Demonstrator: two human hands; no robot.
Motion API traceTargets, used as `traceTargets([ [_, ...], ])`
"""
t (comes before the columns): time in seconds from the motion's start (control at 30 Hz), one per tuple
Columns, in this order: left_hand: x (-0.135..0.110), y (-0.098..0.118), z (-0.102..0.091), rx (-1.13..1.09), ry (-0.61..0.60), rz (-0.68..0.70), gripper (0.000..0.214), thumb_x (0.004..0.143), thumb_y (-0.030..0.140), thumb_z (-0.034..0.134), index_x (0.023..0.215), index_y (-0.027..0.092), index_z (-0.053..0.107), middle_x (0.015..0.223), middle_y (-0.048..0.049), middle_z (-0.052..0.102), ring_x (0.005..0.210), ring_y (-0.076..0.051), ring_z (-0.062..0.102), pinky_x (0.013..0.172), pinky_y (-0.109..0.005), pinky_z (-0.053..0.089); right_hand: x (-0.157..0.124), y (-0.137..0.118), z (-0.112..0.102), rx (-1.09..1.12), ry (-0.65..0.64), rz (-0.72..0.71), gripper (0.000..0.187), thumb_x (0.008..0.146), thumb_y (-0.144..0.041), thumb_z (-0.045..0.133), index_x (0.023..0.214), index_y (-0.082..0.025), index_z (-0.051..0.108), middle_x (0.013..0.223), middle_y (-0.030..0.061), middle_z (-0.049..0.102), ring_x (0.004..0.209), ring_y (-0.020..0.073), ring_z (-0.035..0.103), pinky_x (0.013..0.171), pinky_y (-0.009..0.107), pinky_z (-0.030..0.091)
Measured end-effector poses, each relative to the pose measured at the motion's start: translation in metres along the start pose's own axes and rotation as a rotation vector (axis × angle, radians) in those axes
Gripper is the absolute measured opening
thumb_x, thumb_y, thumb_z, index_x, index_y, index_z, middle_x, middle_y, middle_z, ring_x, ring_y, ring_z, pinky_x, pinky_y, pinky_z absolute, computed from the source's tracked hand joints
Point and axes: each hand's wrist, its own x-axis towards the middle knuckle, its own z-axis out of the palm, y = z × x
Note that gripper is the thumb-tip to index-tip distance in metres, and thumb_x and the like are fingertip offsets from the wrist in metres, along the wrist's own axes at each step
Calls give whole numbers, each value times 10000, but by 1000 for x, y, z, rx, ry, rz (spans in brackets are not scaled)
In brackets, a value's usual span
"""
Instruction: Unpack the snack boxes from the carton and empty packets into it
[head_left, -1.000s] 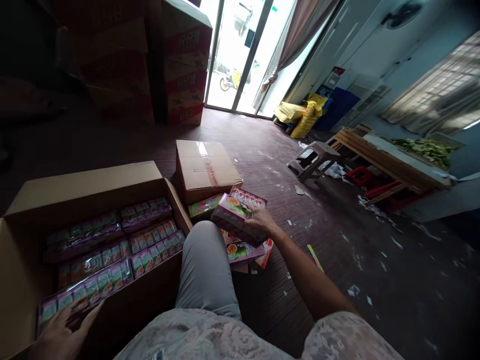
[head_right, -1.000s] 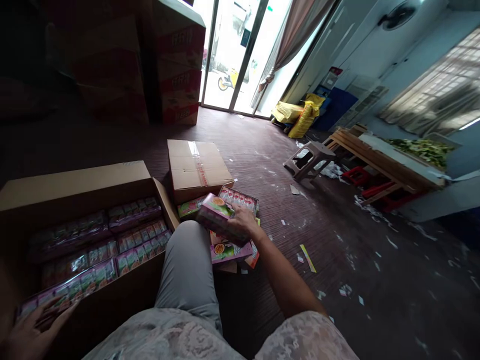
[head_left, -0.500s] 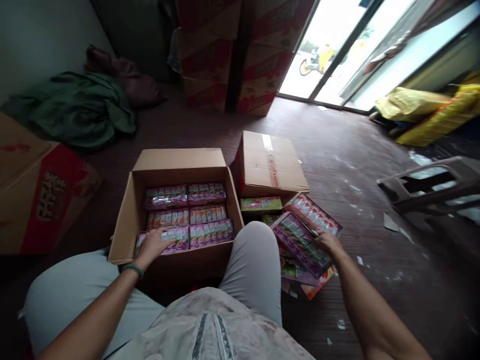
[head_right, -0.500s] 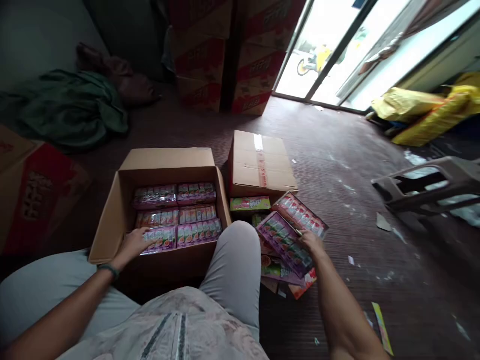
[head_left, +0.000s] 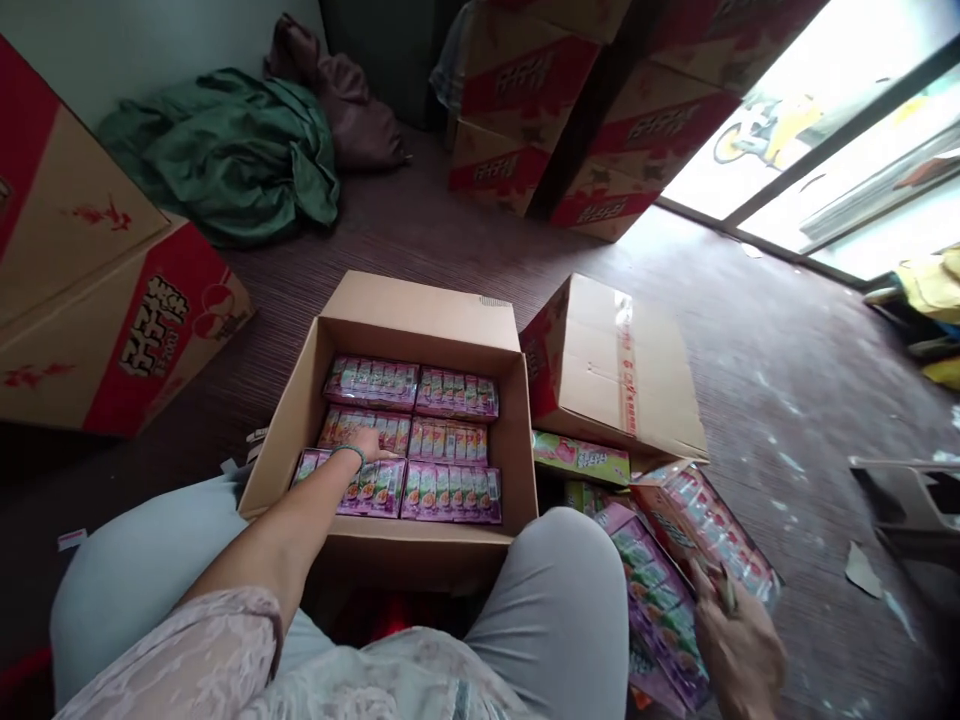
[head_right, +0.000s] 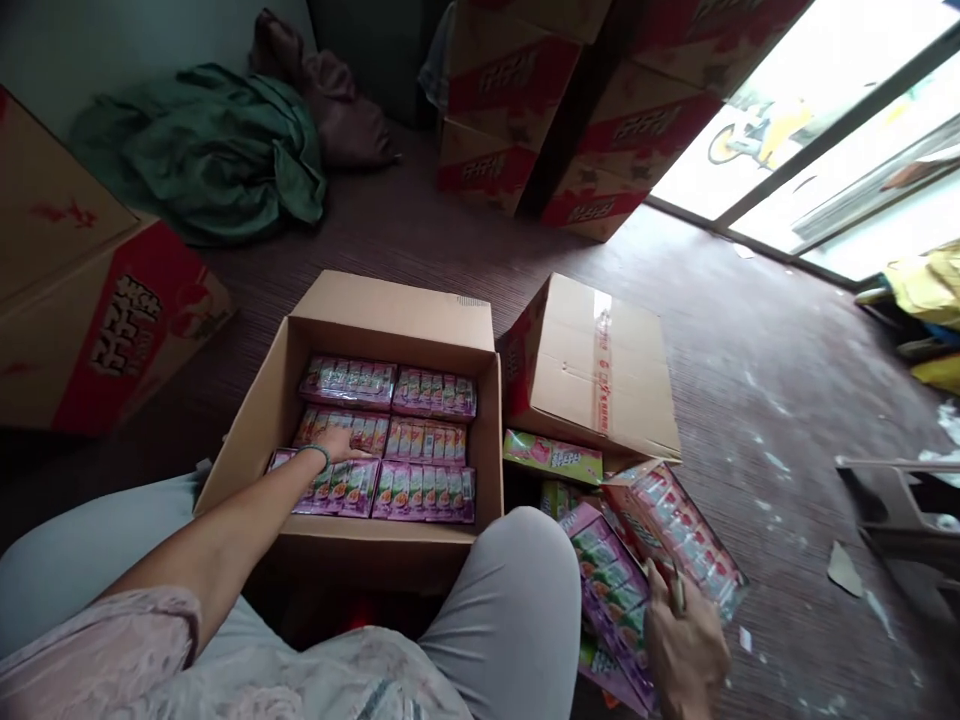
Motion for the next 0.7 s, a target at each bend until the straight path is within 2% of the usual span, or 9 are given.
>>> traceTargets([
  [0.07, 7, -2, 8, 0, -72, 39, 810, 648, 752, 622, 1198, 158, 649, 1205, -171, 665, 1121, -331, 606, 917, -355, 492, -23, -40, -3, 81, 36, 24, 496, 872, -594, 456, 1000, -187, 709, 874, 120, 682, 744, 268, 620, 626, 360, 465],
  [0.1, 7, -2, 12, 5, -109, 54, 808, 626, 748, 646, 1196, 175, 657, 1206, -156, 670, 1119, -325, 610, 915, -344, 493, -34, -62, -3, 159, 35, -12, 491, 881, -581, 473, 1059, -179, 692, 947, 120, 684, 808, 256, 628, 689, 348, 477],
  [0.2, -1, 0, 21, 37, -162, 73, 783, 647, 760, 618, 1203, 209, 667, 1226, -147, 664, 1133, -333, 605, 913, -359, 496, -57, -116, 1, 244, 10, -249, 433, 926, -507, 475, 1130, -175, 664, 1034, 101, 673, 898, 220, 628, 787, 305, 466],
  [0.27, -13, 2, 22, 69, -138, 81, 763, 708, 755, 559, 1239, 214, 644, 1233, -165, 655, 1146, -348, 594, 920, -392, 491, -62, -133, 5, 191, 27, -355, 373, 937, -445, 498, 1135, -174, 662, 1026, 90, 675, 895, 205, 626, 785, 285, 452],
  [0.43, -48, 9, 12, 180, -64, 129, 710, 784, 604, 599, 1349, 177, 541, 1186, -220, 650, 1136, -381, 581, 939, -466, 462, -61, -134, 10, 139, 86, -408, 306, 943, -362, 511, 1110, -154, 661, 1023, 92, 679, 907, 202, 616, 810, 278, 438],
  [0.53, -72, 12, 7, 244, -45, 170, 697, 807, 478, 628, 1393, 128, 484, 1174, -256, 633, 1129, -384, 579, 932, -468, 456, -64, -132, 10, 99, 81, -416, 281, 941, -334, 492, 1091, -159, 653, 1034, 89, 673, 931, 213, 606, 810, 286, 431],
  [0.6, -86, 11, 4, 271, -49, 209, 594, 826, 414, 613, 1351, 147, 535, 1118, -233, 657, 1106, -367, 591, 917, -451, 460, -66, -133, 9, 86, 88, -424, 268, 934, -316, 480, 1075, -160, 648, 1039, 89, 667, 933, 216, 600, 801, 288, 428],
  [0.7, -98, 6, -2, 290, -71, 254, 417, 837, 352, 588, 1235, 235, 636, 1037, -159, 692, 1044, -330, 619, 891, -423, 465, -67, -133, 9, 93, 81, -434, 256, 928, -304, 468, 1048, -161, 642, 1023, 90, 662, 928, 214, 595, 812, 292, 427],
])
